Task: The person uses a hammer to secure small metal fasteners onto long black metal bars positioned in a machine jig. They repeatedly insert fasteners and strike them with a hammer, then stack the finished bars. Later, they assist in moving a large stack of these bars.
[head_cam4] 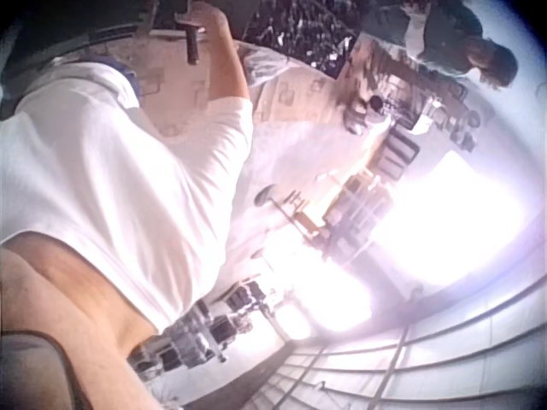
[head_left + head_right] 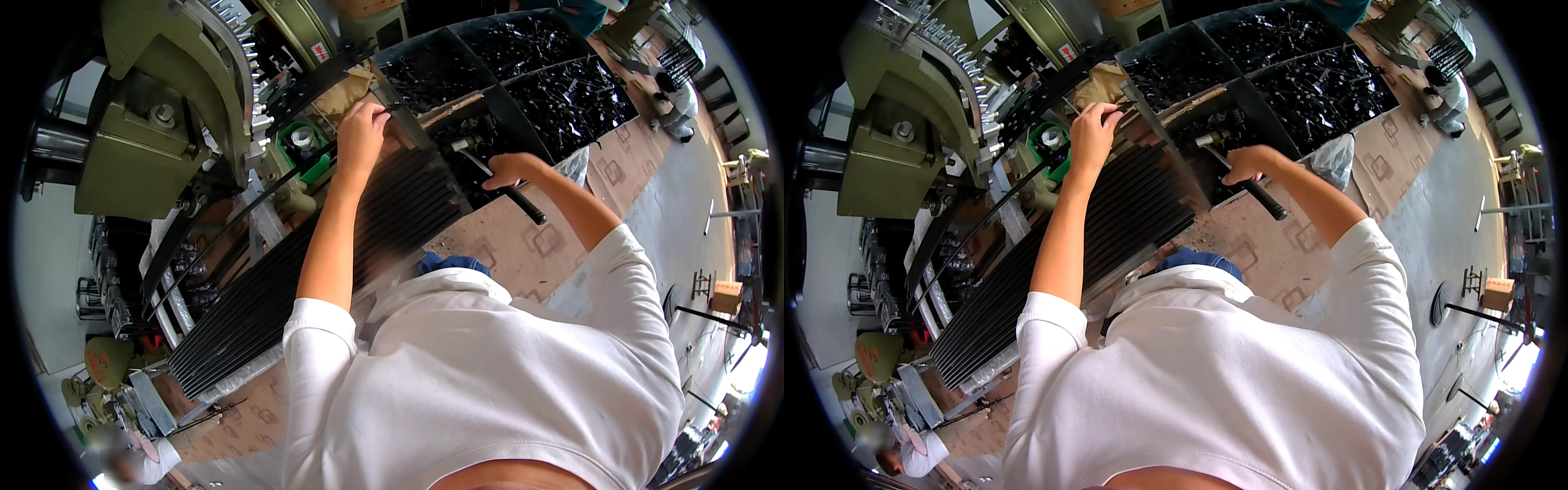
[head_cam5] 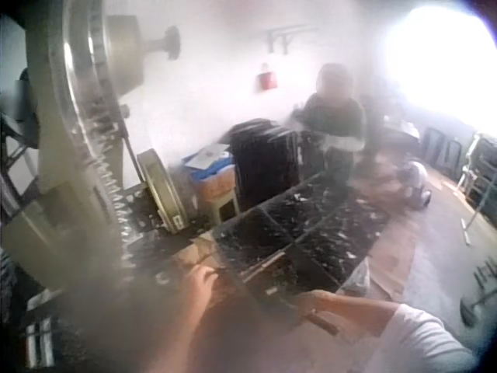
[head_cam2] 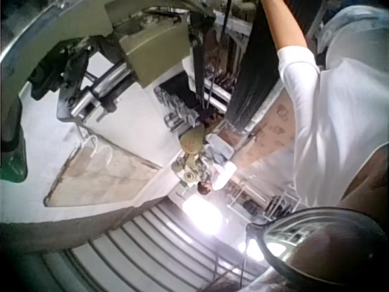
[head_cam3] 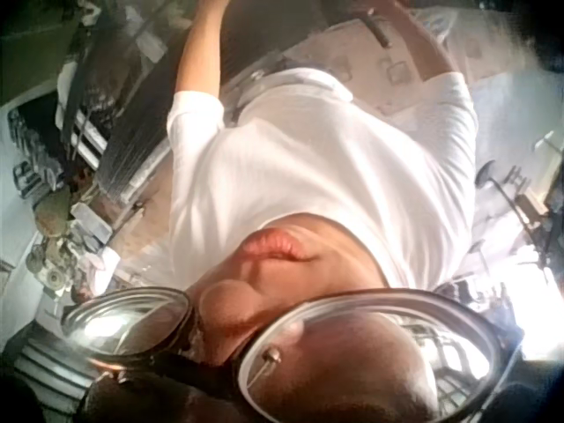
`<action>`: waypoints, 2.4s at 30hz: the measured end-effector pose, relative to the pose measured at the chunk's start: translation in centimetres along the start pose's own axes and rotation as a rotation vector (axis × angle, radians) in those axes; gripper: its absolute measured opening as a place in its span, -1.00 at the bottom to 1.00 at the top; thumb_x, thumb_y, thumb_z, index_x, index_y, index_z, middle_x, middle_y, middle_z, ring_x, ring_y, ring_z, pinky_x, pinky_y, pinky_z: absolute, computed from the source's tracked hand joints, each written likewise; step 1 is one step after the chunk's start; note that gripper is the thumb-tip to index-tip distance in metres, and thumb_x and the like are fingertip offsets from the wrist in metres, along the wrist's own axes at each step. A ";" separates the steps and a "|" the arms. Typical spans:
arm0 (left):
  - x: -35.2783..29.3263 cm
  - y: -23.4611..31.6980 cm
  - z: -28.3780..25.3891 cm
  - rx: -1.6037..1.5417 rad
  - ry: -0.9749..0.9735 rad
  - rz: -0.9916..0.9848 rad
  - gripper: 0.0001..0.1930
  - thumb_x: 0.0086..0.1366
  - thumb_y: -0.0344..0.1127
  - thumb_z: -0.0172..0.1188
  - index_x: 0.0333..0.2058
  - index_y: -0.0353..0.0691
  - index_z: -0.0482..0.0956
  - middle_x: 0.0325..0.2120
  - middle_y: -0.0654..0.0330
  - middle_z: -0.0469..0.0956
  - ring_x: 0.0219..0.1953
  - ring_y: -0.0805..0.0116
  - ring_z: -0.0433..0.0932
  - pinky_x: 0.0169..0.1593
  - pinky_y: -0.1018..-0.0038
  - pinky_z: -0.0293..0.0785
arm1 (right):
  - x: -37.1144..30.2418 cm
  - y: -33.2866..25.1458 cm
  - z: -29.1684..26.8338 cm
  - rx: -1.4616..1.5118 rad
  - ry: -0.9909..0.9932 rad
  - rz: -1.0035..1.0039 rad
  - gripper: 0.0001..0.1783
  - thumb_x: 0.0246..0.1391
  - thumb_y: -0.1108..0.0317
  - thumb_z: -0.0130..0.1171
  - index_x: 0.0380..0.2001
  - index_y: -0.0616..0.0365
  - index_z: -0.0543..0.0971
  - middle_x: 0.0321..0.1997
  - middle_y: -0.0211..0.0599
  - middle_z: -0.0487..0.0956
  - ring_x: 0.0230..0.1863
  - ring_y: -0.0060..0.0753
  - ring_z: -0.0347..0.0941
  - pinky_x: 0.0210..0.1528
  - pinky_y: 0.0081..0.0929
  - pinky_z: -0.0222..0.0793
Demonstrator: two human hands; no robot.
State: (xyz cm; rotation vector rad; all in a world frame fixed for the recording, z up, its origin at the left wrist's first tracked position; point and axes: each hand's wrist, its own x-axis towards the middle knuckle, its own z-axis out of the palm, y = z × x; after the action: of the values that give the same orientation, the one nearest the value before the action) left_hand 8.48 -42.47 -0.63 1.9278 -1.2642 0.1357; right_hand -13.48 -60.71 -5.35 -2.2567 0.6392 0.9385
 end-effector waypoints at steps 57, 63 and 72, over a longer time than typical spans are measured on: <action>-1.2 -0.9 -1.3 0.284 -0.158 0.110 -0.85 0.22 -0.34 0.01 -0.38 -0.32 0.42 -0.42 0.03 0.53 -0.32 0.10 0.50 -0.28 0.28 0.39 | -6.5 -8.4 1.5 1.321 0.649 -0.445 -0.65 0.16 0.32 -0.09 0.01 0.17 0.34 -0.67 -0.49 0.30 -0.82 -0.67 0.20 -0.80 -0.71 0.09; -1.2 -1.5 -1.4 0.293 -0.129 0.155 -0.88 0.21 -0.37 0.00 -0.45 -0.29 0.39 -0.50 0.05 0.51 -0.37 0.12 0.49 -0.30 0.26 0.37 | -7.8 -6.3 1.3 1.463 0.599 -0.488 -0.57 0.17 0.34 -0.13 0.10 0.21 0.26 -0.68 -0.46 0.31 -0.84 -0.66 0.21 -0.85 -0.74 0.04; -1.3 -1.4 -1.2 0.294 -0.109 0.131 -0.88 0.18 -0.38 0.03 -0.48 -0.29 0.39 -0.51 0.07 0.51 -0.36 0.12 0.50 -0.32 0.26 0.36 | -6.9 -7.4 1.6 1.417 0.698 -0.428 -0.60 0.16 0.30 -0.10 0.05 0.21 0.30 -0.68 -0.45 0.29 -0.83 -0.66 0.19 -0.84 -0.73 0.05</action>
State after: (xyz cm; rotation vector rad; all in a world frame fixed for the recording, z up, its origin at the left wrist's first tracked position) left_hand 9.31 -40.47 -1.24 2.1222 -1.5129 0.3015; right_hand -13.93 -53.02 1.43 -1.2009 0.7033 -0.5122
